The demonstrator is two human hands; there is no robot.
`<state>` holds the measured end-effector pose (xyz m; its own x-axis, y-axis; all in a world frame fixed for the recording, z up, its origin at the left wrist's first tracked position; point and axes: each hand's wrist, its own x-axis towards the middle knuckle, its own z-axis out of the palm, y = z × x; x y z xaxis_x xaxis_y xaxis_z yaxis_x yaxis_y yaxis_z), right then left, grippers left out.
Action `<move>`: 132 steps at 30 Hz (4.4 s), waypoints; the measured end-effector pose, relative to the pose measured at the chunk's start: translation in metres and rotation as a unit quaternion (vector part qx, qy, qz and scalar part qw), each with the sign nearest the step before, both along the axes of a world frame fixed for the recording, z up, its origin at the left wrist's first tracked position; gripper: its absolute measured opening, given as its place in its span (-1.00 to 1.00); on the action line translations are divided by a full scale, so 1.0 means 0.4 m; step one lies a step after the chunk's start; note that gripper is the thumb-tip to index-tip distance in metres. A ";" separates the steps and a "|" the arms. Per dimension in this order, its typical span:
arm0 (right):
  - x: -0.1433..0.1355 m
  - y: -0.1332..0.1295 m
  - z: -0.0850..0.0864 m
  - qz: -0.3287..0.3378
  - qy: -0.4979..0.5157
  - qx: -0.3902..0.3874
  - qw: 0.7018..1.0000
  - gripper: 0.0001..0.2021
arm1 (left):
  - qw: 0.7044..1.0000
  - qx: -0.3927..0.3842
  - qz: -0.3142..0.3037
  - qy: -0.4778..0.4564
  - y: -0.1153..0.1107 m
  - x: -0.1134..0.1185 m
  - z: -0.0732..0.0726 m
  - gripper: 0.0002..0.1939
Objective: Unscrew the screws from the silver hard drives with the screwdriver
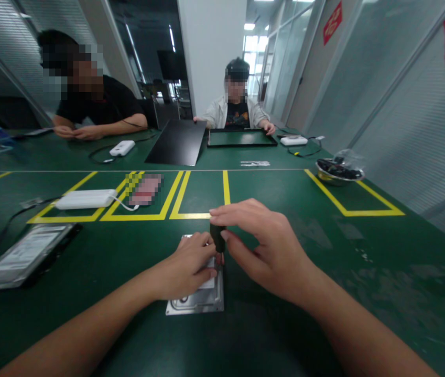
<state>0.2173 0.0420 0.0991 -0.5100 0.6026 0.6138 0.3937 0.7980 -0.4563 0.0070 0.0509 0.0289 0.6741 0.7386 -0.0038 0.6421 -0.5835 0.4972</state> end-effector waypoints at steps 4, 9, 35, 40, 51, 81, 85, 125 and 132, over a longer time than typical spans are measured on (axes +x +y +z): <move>-0.001 0.001 0.000 -0.023 -0.008 0.016 1.000 -0.77 | 1.000 0.000 -0.001 0.001 0.002 0.000 -0.001 -0.81; -0.005 -0.006 0.003 -0.048 -0.011 0.022 0.999 -0.82 | 1.000 0.007 0.000 -0.001 0.003 0.001 -0.005 -0.83; -0.015 -0.019 0.008 -0.026 0.007 0.006 1.000 -0.80 | 1.000 0.003 0.002 -0.001 0.000 0.001 -0.004 -0.84; -0.015 -0.015 0.005 -0.044 -0.002 0.009 0.999 -0.88 | 1.000 0.006 0.002 0.000 0.000 0.001 -0.006 -0.82; -0.017 -0.017 0.009 -0.019 -0.003 0.013 1.000 -0.83 | 1.000 0.011 -0.001 -0.001 0.002 0.001 -0.005 -0.84; -0.040 -0.026 0.005 -0.097 -0.034 0.091 0.991 -0.93 | 1.000 0.015 0.006 -0.011 -0.012 -0.017 0.018 -0.80; -0.035 -0.026 0.004 -0.094 -0.035 0.084 0.991 -0.93 | 0.999 0.010 0.020 -0.041 -0.024 -0.057 0.038 -0.86; -0.024 -0.027 0.009 -0.097 -0.067 0.036 0.992 -0.87 | 0.990 0.014 0.107 -0.096 -0.076 -0.179 -0.008 -0.91; -0.032 -0.026 0.002 -0.127 -0.063 0.080 0.987 -0.84 | 0.996 -0.004 0.079 -0.041 -0.087 -0.187 0.021 -0.81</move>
<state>0.2046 0.0315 0.0997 -0.4336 0.6211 0.6529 0.6359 0.7242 -0.2667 -0.0677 0.0159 0.0374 0.5471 0.8361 0.0408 0.6825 -0.4737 0.5566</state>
